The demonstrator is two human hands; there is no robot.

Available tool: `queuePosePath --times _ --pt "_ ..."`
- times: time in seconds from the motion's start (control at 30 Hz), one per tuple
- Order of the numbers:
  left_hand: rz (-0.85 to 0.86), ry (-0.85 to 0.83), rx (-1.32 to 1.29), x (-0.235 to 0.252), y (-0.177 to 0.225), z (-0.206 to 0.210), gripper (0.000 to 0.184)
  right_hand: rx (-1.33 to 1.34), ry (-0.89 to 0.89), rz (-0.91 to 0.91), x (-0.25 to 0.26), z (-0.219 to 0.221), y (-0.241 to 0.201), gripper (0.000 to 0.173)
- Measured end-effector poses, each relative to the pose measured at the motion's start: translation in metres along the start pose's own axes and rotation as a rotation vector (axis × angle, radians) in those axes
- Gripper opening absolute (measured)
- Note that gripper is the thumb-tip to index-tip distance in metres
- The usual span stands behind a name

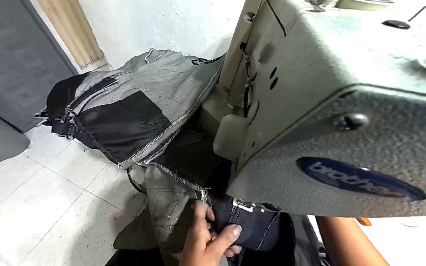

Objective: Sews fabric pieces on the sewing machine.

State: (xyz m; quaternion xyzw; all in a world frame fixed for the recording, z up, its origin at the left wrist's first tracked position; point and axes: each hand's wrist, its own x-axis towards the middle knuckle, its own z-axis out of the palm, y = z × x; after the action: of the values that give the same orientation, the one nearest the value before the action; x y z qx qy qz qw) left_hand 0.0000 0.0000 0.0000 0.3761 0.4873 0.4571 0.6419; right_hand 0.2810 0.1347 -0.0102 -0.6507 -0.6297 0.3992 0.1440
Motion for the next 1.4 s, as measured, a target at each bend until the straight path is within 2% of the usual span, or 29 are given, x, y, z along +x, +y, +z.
queuePosePath --times 0.03,0.1,0.13,0.17,0.2,0.27,0.37,0.5,0.67,0.87,1.1,1.27,1.4 --pt "0.196 -0.026 0.167 -0.003 -0.006 -0.009 0.029 0.067 0.129 -0.128 -0.027 0.009 -0.006 0.007" --pt "0.698 -0.076 0.627 0.007 -0.010 -0.039 0.010 0.232 0.388 -0.326 -0.070 0.031 -0.005 0.024" --pt "0.951 -0.085 0.883 0.023 -0.007 -0.058 0.011 0.322 0.449 -0.370 -0.080 0.045 -0.004 0.028" --pt "1.158 -0.070 1.092 0.041 -0.004 -0.071 0.023 0.416 0.493 -0.386 -0.088 0.060 -0.005 0.032" --pt "1.296 -0.046 1.219 0.059 0.001 -0.080 0.028 0.495 0.536 -0.375 -0.096 0.076 -0.012 0.032" --pt "1.425 -0.010 1.295 0.089 0.010 -0.086 0.026 0.602 0.655 -0.335 -0.102 0.103 -0.026 0.028" --pt "1.459 -0.030 1.319 0.105 0.023 -0.082 0.027 0.743 0.800 -0.338 -0.097 0.121 -0.038 0.030" --pt "1.335 -0.022 1.367 0.086 0.037 -0.065 0.028 0.738 0.864 -0.286 -0.094 0.114 -0.040 0.032" --pt "1.211 0.024 1.394 0.073 0.036 -0.055 0.033 0.728 0.871 -0.303 -0.088 0.104 -0.035 0.035" --pt "1.219 0.027 1.407 0.072 0.038 -0.053 0.031 0.716 0.844 -0.306 -0.091 0.101 -0.036 0.041" --pt "1.163 -0.025 1.439 0.069 0.042 -0.055 0.033 0.603 0.837 -0.238 -0.089 0.101 -0.036 0.038" --pt "1.187 -0.076 1.452 0.069 0.046 -0.059 0.034 0.654 0.800 -0.282 -0.088 0.098 -0.035 0.038" --pt "1.128 -0.092 1.478 0.067 0.049 -0.061 0.037 0.651 0.772 -0.313 -0.089 0.098 -0.037 0.038"
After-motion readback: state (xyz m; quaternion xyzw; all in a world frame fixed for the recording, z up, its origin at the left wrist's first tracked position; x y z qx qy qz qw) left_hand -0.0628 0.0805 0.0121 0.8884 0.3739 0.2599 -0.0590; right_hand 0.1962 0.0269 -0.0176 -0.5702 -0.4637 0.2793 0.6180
